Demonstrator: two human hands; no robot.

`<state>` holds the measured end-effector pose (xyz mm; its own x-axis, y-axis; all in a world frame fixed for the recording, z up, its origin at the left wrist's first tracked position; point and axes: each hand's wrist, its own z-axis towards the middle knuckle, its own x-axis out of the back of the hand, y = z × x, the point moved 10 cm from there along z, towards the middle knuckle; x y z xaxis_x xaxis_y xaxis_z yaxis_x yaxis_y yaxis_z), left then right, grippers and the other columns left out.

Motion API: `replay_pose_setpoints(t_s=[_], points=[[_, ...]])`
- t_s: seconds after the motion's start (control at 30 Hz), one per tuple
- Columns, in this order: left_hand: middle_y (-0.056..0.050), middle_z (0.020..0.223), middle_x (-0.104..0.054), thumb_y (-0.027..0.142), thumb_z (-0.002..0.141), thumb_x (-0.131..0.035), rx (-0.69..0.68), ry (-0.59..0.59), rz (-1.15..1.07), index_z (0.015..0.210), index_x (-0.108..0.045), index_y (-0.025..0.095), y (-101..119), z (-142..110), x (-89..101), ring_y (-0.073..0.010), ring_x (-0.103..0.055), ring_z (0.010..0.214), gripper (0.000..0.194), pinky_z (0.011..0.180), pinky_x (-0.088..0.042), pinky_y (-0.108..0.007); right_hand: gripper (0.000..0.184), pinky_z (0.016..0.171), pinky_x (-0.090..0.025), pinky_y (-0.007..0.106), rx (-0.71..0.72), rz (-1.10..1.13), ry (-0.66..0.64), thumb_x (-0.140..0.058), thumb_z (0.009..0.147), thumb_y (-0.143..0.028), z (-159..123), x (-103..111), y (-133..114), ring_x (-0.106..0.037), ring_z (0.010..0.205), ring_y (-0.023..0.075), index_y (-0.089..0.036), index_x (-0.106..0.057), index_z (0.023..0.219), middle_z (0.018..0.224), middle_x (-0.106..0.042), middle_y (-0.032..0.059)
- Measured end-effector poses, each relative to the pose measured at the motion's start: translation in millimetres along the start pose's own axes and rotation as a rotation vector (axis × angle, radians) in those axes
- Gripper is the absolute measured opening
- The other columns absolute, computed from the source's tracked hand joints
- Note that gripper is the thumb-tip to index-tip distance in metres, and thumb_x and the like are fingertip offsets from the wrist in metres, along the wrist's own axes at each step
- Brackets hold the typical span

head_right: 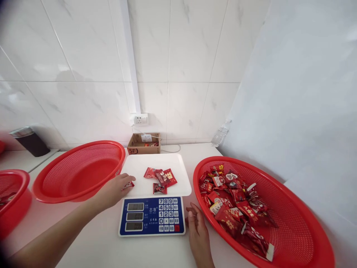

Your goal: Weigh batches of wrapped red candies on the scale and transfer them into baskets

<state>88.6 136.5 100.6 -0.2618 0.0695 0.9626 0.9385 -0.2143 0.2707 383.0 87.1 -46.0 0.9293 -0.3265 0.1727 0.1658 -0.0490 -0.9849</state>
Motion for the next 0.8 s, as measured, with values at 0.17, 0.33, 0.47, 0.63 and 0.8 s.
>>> replay_pose_setpoints(t_s=[0.17,0.33,0.47,0.63,0.8], points=[[-0.008,0.106,-0.06,0.03,0.085,-0.031,0.208,0.261,0.101,0.105,-0.056,0.021,-44.8,-6.8,57.1,-0.0223,-0.056,0.094,0.033,0.074,-0.045,-0.033,0.055,0.076,-0.05,0.034,-0.015,0.014,-0.026,-0.045,0.076,-0.058,-0.1,-2.2,2.0,-0.062,0.087,0.0221,-0.018,-0.051,0.113,0.107,-0.062,0.0106],[-0.009,0.111,-0.059,0.039,0.085,-0.034,0.199,0.44,0.237,0.104,-0.057,0.02,-53.2,-10.9,89.7,-0.0297,-0.049,0.104,0.036,0.084,-0.042,-0.045,0.054,0.077,-0.05,0.035,-0.014,0.027,-0.016,-0.047,0.075,-0.057,-0.5,-1.4,-1.0,-0.06,0.092,0.0234,-0.018,-0.052,0.112,0.107,-0.063,0.0106],[-0.007,0.117,-0.057,0.027,0.084,-0.037,-0.12,0.295,0.065,0.11,-0.055,0.02,6.1,13.9,43.0,-0.0228,-0.047,0.112,0.032,0.095,-0.039,-0.04,0.054,0.075,-0.05,0.036,-0.005,0.046,0.015,-0.048,0.074,-0.057,-0.9,0.9,-5.2,-0.061,0.088,0.0234,-0.018,-0.051,0.111,0.104,-0.064,0.0107],[-0.007,0.136,-0.041,0.004,0.074,-0.037,-0.409,0.073,0.123,0.128,-0.04,0.024,78.9,40.1,-14.4,-0.0238,-0.03,0.128,0.058,0.104,-0.03,-0.042,0.055,0.072,-0.051,0.035,0.009,0.05,0.003,-0.047,0.076,-0.054,-2.0,-0.4,-6.1,-0.061,0.075,0.02,-0.017,-0.047,0.116,0.104,-0.062,0.0105],[-0.007,0.125,-0.051,0.015,0.079,-0.039,-0.476,-0.037,0.157,0.125,-0.044,0.029,90.3,60.8,-30.5,-0.0242,-0.051,0.11,0.048,0.088,-0.043,-0.038,0.056,0.073,-0.049,0.036,0.016,0.019,-0.031,-0.044,0.079,-0.053,-2.7,-2.7,-3.8,-0.059,0.075,0.0192,-0.016,-0.042,0.122,0.106,-0.06,0.0109]])
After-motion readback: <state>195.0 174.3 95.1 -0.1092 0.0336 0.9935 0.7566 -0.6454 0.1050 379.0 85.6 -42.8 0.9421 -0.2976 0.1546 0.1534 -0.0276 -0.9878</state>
